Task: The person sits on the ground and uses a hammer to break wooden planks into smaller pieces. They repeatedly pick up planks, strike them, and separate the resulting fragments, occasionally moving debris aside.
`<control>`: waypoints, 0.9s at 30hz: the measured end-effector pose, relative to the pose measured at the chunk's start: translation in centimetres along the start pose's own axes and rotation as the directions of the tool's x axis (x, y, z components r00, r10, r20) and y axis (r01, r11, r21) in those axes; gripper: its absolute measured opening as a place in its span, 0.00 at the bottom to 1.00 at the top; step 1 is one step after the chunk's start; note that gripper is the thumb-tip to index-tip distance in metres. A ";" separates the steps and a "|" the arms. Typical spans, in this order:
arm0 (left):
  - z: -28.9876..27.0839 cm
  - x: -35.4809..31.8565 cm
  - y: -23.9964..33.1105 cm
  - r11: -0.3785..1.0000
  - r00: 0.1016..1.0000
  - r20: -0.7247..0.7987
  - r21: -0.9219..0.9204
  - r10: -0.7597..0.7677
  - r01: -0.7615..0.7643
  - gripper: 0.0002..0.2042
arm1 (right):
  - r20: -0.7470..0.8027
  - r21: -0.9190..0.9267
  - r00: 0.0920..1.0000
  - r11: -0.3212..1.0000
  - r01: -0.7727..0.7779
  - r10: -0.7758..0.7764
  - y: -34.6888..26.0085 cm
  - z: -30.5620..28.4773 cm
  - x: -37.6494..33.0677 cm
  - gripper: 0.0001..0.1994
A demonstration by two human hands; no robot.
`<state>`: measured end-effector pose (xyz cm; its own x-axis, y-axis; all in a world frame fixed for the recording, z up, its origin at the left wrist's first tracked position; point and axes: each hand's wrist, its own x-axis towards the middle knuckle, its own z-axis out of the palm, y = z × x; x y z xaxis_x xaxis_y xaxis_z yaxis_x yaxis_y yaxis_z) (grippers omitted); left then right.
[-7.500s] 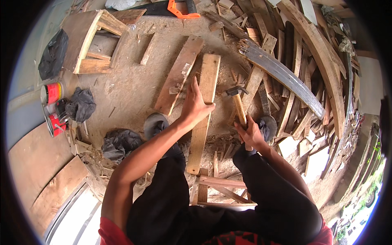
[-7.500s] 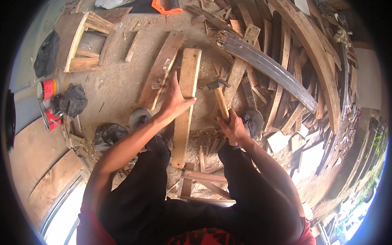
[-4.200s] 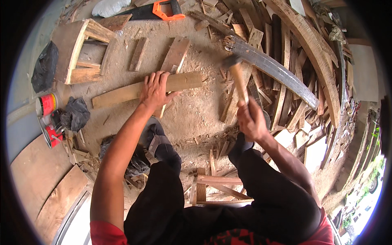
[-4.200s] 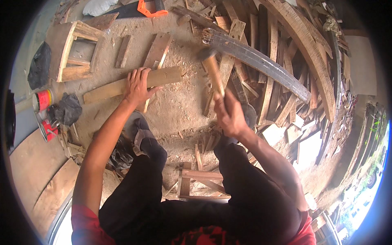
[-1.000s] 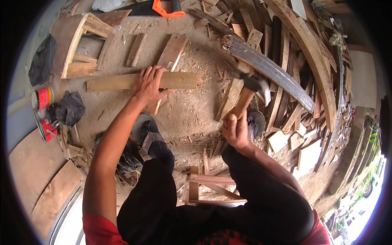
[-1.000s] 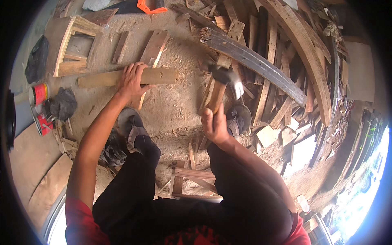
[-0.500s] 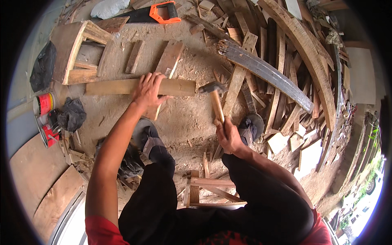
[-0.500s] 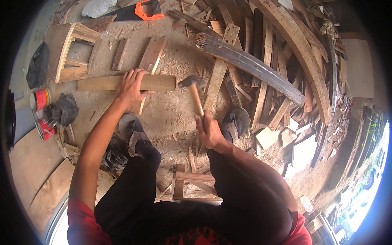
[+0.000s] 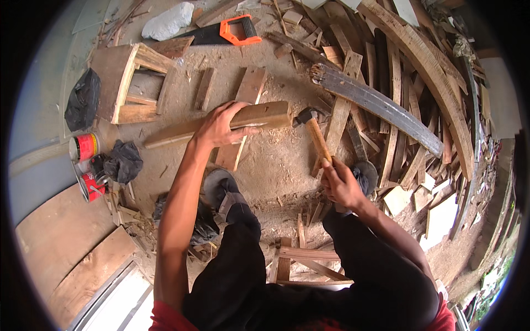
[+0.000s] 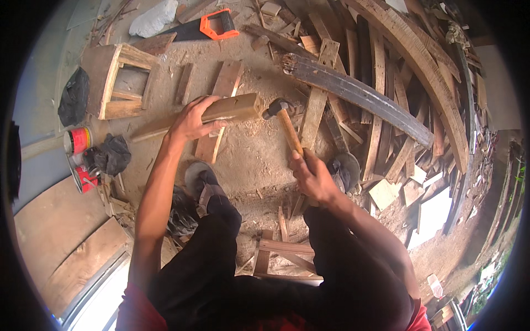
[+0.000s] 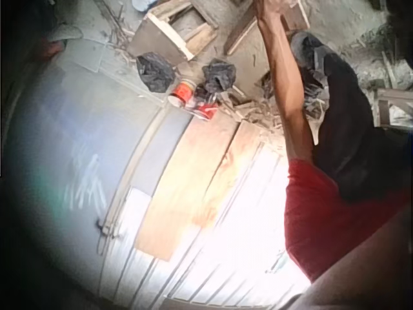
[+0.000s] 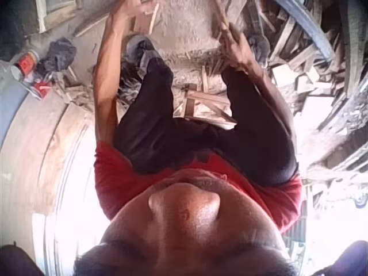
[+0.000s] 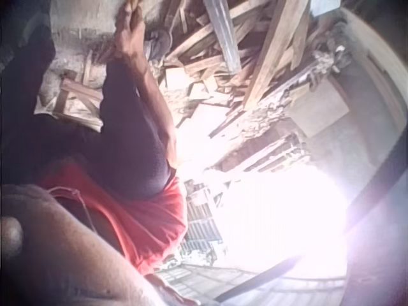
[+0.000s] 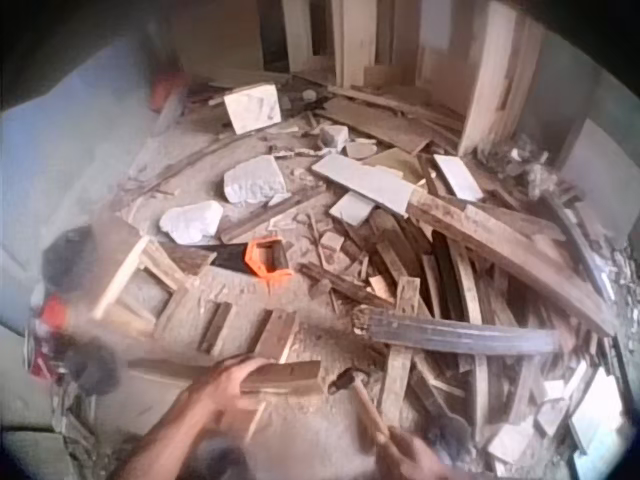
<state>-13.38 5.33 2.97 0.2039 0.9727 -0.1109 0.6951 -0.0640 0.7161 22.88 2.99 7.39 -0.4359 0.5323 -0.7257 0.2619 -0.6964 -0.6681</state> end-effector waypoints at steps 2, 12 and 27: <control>-1.8 1.1 2.6 0.994 0.999 0.032 -0.109 -0.009 0.013 0.39 | 0.073 0.065 0.997 0.997 -0.039 0.034 -2.6 -1.1 -1.0 0.17; -8.0 3.5 11.3 0.740 0.999 0.031 -0.671 -0.038 0.049 0.38 | 0.098 0.045 0.994 0.998 0.039 -0.043 -5.7 -2.6 -4.0 0.18; -4.7 6.3 8.1 0.316 0.893 -0.141 -0.949 -0.427 0.001 0.44 | 0.139 -0.017 0.984 0.993 0.115 -0.111 -10.4 -2.0 -6.8 0.30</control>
<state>-9.75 12.00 11.33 -0.2121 0.9277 -0.3072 -0.4342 0.1922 0.8801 24.83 7.56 18.95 -0.5779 0.5344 -0.6168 0.2247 -0.6224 -0.7498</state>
